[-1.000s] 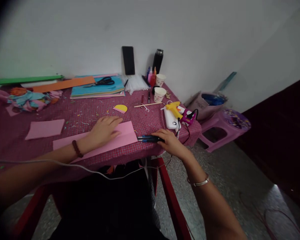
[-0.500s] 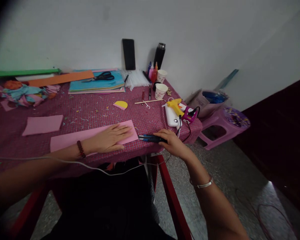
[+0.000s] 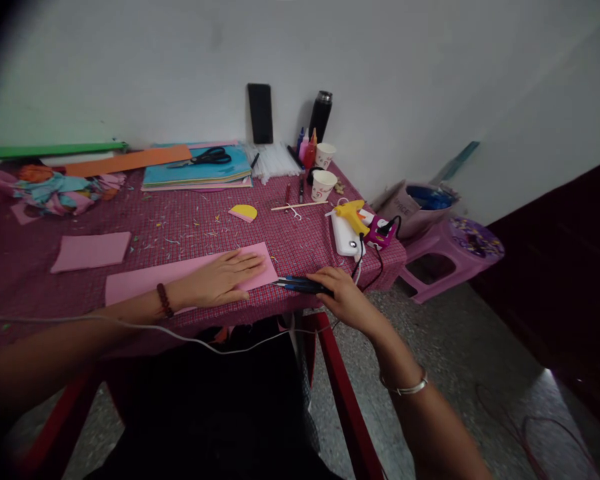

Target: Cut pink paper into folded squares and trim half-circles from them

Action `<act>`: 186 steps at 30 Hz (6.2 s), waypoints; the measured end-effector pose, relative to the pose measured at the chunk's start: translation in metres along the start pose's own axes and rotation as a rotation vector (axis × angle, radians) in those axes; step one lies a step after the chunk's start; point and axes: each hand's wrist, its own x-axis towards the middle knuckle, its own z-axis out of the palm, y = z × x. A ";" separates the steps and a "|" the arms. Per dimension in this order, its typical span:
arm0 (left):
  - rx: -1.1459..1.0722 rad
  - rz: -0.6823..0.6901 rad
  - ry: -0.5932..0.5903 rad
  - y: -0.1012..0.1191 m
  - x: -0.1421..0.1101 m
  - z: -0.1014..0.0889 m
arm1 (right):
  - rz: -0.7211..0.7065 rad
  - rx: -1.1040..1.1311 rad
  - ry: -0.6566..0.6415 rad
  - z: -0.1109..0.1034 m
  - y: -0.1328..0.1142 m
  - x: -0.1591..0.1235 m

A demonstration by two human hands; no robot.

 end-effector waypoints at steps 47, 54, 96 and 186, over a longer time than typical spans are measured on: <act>0.029 -0.335 0.060 -0.029 -0.045 0.001 | 0.014 0.140 -0.049 0.009 -0.011 0.003; 0.036 -0.331 0.073 -0.029 -0.046 0.002 | -0.001 0.088 -0.019 0.019 -0.017 0.015; -0.018 -0.292 0.118 -0.033 -0.081 -0.005 | -0.054 0.134 -0.098 0.034 -0.040 0.026; -0.024 -0.400 0.055 -0.026 -0.111 -0.004 | -0.049 0.049 0.032 0.077 -0.090 0.040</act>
